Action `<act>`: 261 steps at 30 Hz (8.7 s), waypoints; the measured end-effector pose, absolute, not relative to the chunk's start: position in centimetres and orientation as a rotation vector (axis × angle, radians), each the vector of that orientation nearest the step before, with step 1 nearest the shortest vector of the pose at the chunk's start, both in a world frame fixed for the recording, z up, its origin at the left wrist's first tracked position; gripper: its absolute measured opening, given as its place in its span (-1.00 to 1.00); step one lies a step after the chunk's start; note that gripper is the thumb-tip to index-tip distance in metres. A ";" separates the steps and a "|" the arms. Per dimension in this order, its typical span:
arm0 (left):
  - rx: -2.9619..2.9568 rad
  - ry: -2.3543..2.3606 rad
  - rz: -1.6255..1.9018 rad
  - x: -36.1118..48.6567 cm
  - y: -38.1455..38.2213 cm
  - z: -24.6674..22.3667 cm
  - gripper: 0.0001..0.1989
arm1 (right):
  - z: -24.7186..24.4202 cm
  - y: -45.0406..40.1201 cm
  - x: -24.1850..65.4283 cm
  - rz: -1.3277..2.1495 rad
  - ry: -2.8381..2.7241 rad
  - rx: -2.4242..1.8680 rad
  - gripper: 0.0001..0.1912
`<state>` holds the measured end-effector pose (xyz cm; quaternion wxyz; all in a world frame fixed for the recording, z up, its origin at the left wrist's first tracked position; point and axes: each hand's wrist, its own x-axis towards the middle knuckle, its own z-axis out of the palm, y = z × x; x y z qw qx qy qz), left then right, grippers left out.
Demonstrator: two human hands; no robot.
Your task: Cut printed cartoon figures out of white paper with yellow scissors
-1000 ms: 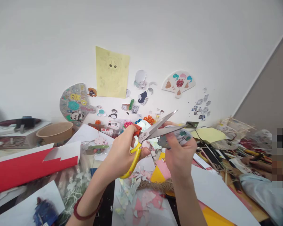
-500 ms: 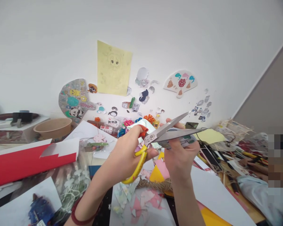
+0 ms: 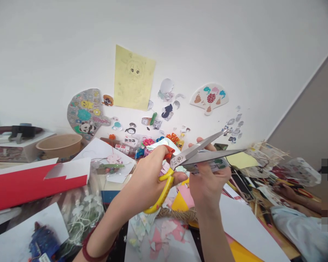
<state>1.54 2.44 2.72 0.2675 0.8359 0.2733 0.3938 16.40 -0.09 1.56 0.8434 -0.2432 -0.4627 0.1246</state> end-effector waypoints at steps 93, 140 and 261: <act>2.562 0.853 1.060 0.3 1.7 2.9 -0.73 | 3.6 -2.6 19.6 -0.042 -1.430 -0.485 -0.76; 2.686 1.038 0.889 -0.5 1.4 3.6 -0.71 | 4.0 -3.5 19.9 -0.078 -1.454 -0.575 -0.78; 2.342 0.970 1.204 1.1 2.5 2.8 -0.66 | 3.5 -3.0 20.5 0.463 -1.251 -0.691 -0.92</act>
